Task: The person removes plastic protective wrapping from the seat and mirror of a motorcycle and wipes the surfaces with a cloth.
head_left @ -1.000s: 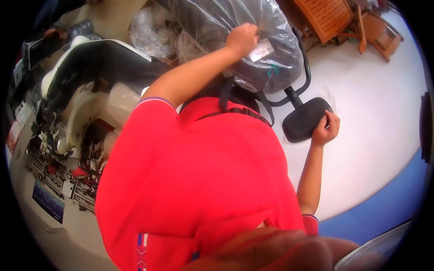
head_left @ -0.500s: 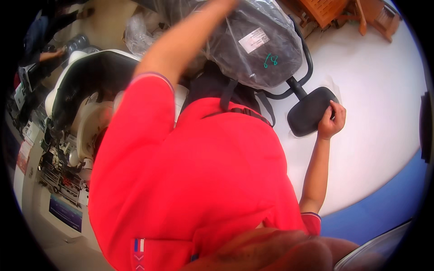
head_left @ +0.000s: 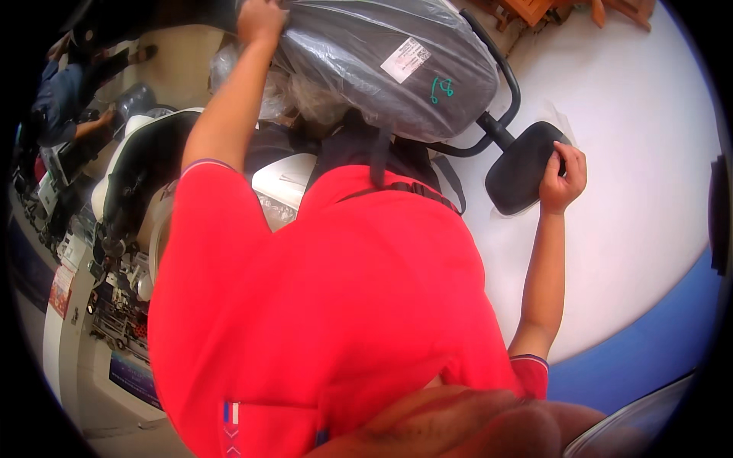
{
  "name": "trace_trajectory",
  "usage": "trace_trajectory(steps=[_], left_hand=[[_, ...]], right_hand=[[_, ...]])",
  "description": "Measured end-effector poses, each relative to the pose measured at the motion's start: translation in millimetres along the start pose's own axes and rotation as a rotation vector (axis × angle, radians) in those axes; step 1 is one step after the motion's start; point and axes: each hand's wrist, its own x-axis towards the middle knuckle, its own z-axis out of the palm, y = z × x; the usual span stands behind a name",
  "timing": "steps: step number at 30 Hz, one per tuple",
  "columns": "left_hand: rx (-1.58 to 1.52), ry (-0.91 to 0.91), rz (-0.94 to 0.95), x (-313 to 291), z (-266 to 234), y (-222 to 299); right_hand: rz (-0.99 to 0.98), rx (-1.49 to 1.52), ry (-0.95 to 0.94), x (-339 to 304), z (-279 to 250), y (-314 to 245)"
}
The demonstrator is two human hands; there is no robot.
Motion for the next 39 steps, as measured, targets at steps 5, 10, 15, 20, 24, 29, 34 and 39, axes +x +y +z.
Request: trace_trajectory(steps=[5, 10, 15, 20, 24, 29, 34, 39], left_hand=[[-0.163, -0.088, -0.156, -36, 0, 74], [-0.561, -0.283, 0.225, -154, -6, 212], [-0.453, -0.39, 0.271, -165, -27, 199], [-0.139, -0.213, -0.301, -82, -53, 50], [-0.026, -0.167, -0.393, -64, -40, -12], [-0.26, -0.197, -0.258, -127, -27, 109], [-0.595, -0.389, 0.272, -242, -26, 222], [-0.581, -0.341, 0.424, -213, -29, 237]], right_hand=[[0.033, 0.003, 0.016, -2, -2, 1], [-0.011, 0.013, 0.028, -1, 0, 0], [-0.013, 0.004, 0.05, -2, 0, 2], [-0.037, 0.045, 0.074, -1, 0, 0], [0.0, 0.069, 0.056, 1, 1, -3], [-0.009, 0.053, 0.069, -3, -1, 2], [-0.04, 0.055, 0.063, 1, 2, -3], [-0.038, 0.035, 0.078, 0, 2, -1]])
